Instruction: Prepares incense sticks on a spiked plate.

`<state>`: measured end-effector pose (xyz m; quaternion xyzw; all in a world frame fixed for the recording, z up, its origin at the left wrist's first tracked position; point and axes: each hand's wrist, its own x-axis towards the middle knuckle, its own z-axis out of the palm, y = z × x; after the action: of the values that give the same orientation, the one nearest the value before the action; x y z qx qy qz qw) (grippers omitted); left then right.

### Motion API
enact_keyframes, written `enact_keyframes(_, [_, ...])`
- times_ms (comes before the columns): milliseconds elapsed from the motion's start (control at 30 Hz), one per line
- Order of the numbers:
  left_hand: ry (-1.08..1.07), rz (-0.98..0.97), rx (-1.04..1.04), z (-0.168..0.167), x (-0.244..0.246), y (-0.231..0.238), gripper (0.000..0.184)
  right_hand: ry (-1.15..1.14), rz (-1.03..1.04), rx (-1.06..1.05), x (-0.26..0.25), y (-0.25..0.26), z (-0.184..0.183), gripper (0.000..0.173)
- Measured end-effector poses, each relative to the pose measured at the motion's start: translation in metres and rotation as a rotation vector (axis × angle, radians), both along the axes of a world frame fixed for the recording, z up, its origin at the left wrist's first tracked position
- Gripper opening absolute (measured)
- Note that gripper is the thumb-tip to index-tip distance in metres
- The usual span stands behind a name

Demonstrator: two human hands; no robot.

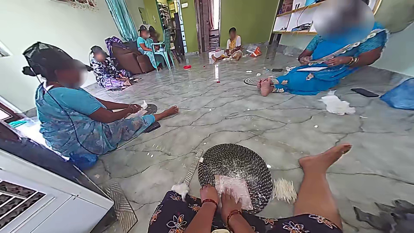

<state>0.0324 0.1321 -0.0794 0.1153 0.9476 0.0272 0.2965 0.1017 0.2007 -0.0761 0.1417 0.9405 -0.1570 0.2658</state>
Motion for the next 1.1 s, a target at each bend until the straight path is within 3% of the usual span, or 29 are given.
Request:
enact_keyframes(67, [-0.007,0.022,0.011,0.000,-0.002,0.002,0.036,-0.024,0.056,-0.016,-0.007,0.009,0.009,0.096])
enact_keyframes(133, [0.006,0.025,0.006,-0.004,-0.004,0.003,0.035,-0.045,0.104,0.008,-0.013,0.015,0.001,0.101])
enact_keyframes(333, [0.021,0.003,0.014,-0.010,-0.004,0.005,0.037,0.009,0.081,0.048,-0.007,0.012,-0.021,0.080])
enact_keyframes(500, [0.015,-0.013,0.013,-0.008,0.000,0.002,0.041,0.011,0.042,0.027,0.005,0.003,-0.015,0.070])
enact_keyframes(667, [-0.010,-0.005,0.023,0.000,-0.004,0.003,0.036,-0.002,0.063,0.022,-0.006,0.014,0.000,0.099])
enact_keyframes(1000, [-0.006,-0.021,-0.012,-0.006,0.000,0.004,0.041,0.017,0.023,0.076,0.007,0.001,-0.020,0.059])
enact_keyframes(1100, [0.002,-0.023,-0.019,-0.005,0.000,0.002,0.038,0.025,-0.012,0.027,0.004,0.002,-0.010,0.065])
